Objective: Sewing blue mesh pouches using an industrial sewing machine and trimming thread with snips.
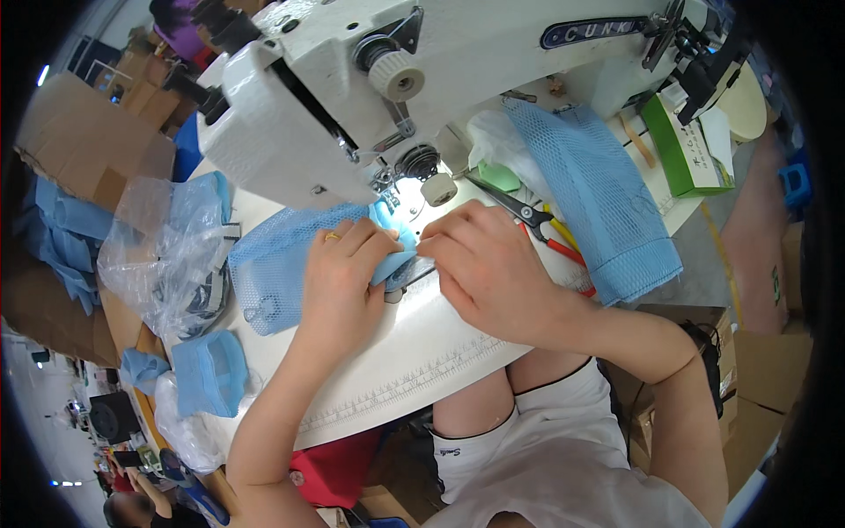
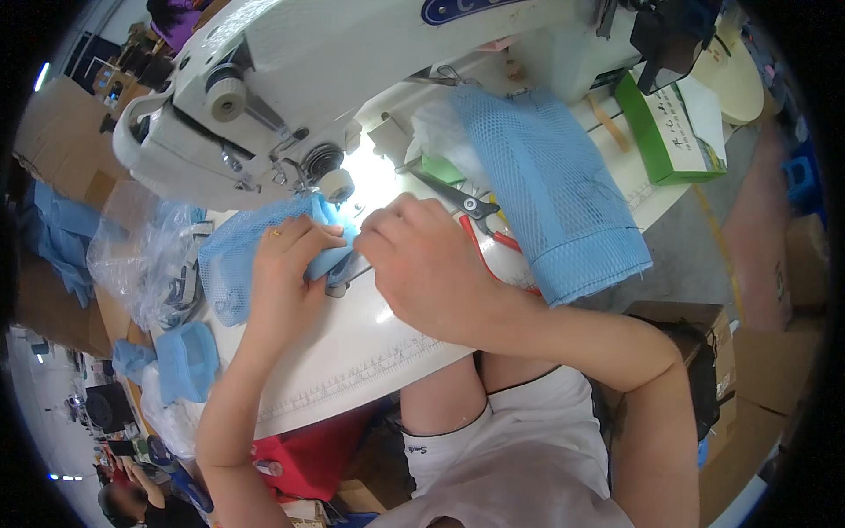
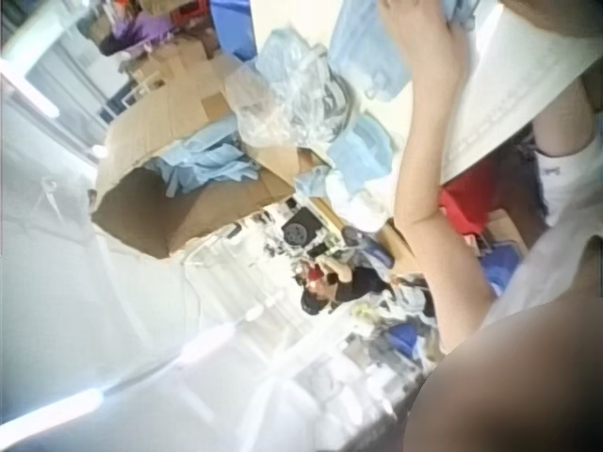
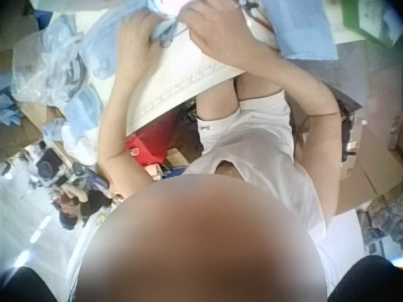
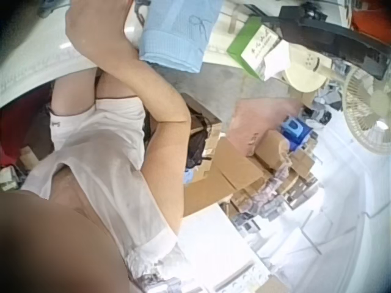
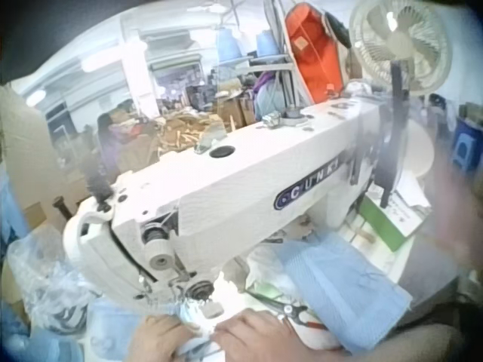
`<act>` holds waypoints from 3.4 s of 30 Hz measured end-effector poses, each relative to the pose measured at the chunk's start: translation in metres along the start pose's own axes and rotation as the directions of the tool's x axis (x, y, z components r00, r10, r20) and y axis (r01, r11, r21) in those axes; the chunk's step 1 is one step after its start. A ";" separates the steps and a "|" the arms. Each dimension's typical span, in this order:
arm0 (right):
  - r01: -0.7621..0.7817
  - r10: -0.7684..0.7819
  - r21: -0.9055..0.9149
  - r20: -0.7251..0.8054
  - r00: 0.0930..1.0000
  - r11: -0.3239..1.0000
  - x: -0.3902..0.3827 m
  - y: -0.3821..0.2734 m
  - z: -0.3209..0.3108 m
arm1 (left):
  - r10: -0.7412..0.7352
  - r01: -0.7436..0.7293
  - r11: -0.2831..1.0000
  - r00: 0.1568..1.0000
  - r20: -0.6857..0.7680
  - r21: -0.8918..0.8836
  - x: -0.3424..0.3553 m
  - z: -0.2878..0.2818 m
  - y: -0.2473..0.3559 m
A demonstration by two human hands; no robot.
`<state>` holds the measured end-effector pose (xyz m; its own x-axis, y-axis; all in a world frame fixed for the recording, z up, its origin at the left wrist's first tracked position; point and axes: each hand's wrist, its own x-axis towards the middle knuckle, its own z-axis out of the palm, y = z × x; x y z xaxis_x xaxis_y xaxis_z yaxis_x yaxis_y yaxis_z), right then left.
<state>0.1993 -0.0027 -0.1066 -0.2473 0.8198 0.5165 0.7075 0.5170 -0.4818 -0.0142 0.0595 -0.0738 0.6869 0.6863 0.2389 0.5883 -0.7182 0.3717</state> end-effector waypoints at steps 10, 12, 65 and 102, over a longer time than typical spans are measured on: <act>-0.008 -0.002 0.138 0.074 0.997 0.990 -0.002 0.003 0.000 | -0.140 0.133 0.987 0.987 -0.078 -0.090 -0.008 0.010 -0.001; -0.020 0.008 0.136 0.085 0.996 0.990 -0.002 0.003 -0.003 | -0.138 0.132 0.987 0.988 -0.064 -0.097 -0.006 0.008 0.001; 0.019 -0.017 -0.031 0.061 0.998 0.999 -0.004 -0.002 0.002 | -0.257 0.260 0.943 0.966 0.042 -0.207 0.010 -0.005 0.014; 0.010 0.013 -0.196 0.119 0.993 0.981 0.001 -0.005 0.001 | -0.297 0.269 0.940 0.947 -0.119 -0.211 0.002 0.006 0.006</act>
<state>0.1947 -0.0036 -0.1044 -0.3145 0.8501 0.4225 0.8209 0.4670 -0.3286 -0.0067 0.0557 -0.0766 0.4249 0.8775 0.2226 0.6474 -0.4664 0.6028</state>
